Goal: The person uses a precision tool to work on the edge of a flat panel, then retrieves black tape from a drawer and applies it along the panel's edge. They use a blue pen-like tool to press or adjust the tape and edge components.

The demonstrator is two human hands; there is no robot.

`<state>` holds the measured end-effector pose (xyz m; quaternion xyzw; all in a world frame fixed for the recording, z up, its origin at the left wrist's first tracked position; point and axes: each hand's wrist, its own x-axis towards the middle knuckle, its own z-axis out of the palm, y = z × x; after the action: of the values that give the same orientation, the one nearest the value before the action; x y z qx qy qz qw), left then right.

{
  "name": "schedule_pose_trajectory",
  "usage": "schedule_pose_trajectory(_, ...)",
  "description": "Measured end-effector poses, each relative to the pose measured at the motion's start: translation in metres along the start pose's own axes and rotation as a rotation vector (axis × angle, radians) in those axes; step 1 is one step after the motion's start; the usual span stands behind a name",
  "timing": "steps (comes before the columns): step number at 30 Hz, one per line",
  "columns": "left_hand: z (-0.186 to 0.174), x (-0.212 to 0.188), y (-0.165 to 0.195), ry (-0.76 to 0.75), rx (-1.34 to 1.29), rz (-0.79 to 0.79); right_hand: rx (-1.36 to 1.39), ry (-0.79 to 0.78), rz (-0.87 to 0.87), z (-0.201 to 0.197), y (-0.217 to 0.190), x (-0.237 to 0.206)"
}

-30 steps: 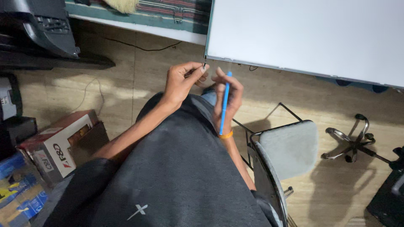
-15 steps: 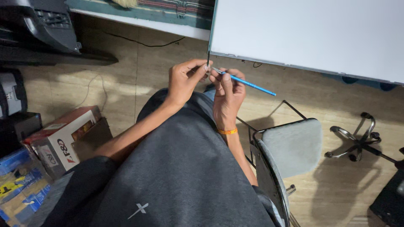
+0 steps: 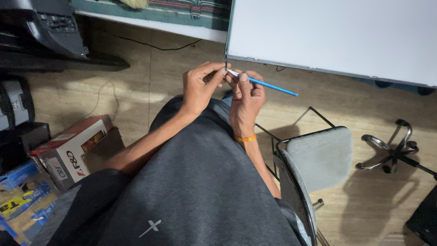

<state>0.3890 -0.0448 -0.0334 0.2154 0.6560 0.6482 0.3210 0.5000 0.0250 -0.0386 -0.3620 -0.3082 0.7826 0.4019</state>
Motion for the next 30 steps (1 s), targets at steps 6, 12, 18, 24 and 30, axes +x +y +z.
schedule_pose_trajectory(6, -0.0009, 0.0002, 0.0019, -0.011, 0.0, 0.0, -0.001, 0.012, 0.0, 0.0009, 0.0001, 0.0006)
schedule_pose_trajectory(12, 0.0001, 0.0002, -0.0004, -0.017, -0.022, -0.003, 0.004, -0.012, -0.005, -0.0007, -0.0015, -0.0012)
schedule_pose_trajectory(18, -0.0011, -0.0011, -0.0023, -0.022, -0.045, -0.005, -0.022, -0.016, -0.004, -0.0009, -0.0001, -0.0012)
schedule_pose_trajectory(24, -0.0005, -0.0004, -0.0013, -0.023, -0.026, -0.015, -0.011, -0.02, 0.005, 0.0001, -0.003, -0.0031)
schedule_pose_trajectory(30, -0.0029, -0.0017, -0.0008, -0.024, -0.02, -0.011, -0.016, -0.015, 0.006, 0.0006, -0.0008, -0.0041)
